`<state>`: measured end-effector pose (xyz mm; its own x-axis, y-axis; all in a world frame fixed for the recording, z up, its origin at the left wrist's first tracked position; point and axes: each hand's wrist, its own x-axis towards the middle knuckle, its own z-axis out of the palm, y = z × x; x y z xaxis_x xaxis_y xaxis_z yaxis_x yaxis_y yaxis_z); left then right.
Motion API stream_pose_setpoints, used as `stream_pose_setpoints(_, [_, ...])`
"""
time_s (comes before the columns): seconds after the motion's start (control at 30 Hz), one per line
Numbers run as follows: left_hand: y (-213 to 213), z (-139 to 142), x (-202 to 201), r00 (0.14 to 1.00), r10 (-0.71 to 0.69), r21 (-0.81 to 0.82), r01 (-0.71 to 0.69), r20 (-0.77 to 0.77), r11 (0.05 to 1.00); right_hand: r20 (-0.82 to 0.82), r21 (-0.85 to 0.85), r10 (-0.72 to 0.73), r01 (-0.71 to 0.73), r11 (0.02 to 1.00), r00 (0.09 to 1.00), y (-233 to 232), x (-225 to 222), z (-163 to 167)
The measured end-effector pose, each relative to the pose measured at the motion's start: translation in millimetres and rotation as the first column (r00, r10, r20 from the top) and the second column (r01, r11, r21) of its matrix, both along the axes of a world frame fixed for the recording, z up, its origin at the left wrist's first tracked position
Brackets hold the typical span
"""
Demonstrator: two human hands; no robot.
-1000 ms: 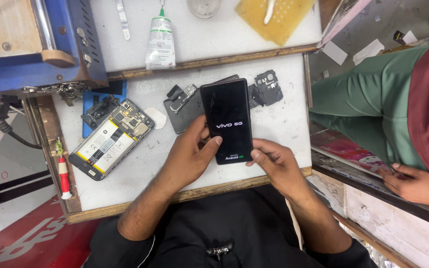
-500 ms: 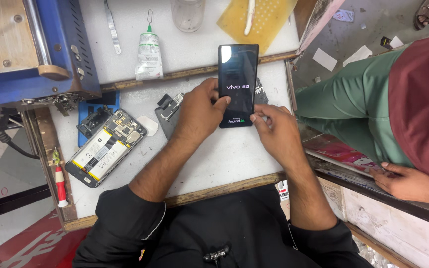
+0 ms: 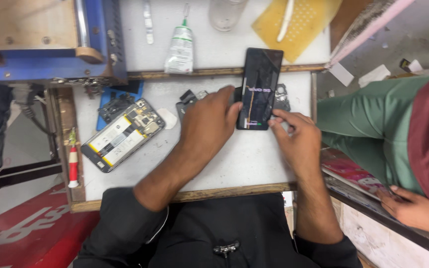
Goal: The person disassembles and reassembles two smartphones on a workbench. They remove back covers, disconnect and reconnect internal components, and use a plastic pry tool and a screwdriver to manipulate parts. The person also powers on one phone to check the display.
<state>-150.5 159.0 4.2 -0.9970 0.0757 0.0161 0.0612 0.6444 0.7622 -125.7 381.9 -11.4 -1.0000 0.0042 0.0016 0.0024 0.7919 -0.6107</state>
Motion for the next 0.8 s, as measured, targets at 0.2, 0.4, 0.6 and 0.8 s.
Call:
stream_pose_setpoints(0.2, [-105.1, 25.0, 73.9, 0.974, 0.151, -0.235, -0.189, -0.17, 0.953, -0.057, -0.392, -0.03, 0.005, 0.92, 0.998, 14.9, 35.5, -5.0])
stream_pose_setpoints(0.4, [-157.8, 21.2, 106.5, 0.994, 0.099, -0.559, -0.102, -0.037, 0.823, 0.013, -0.568, 0.176, -0.138, 0.812, 0.984, 2.0, 68.8, -32.6])
stream_pose_setpoints(0.6, [-160.2, -7.2, 116.2, 0.992, 0.117, -0.525, -0.12, -0.04, 0.843, -0.096, -0.481, 0.487, -0.468, 0.741, 0.868, -34.9, 79.5, -41.1])
stream_pose_setpoints(0.8, [-164.0, -11.8, 123.9, 0.999, 0.051, -0.394, -0.053, -0.014, 0.918, -0.029, -0.446, 0.44, -0.405, 0.798, 0.898, -43.5, 76.6, -33.8])
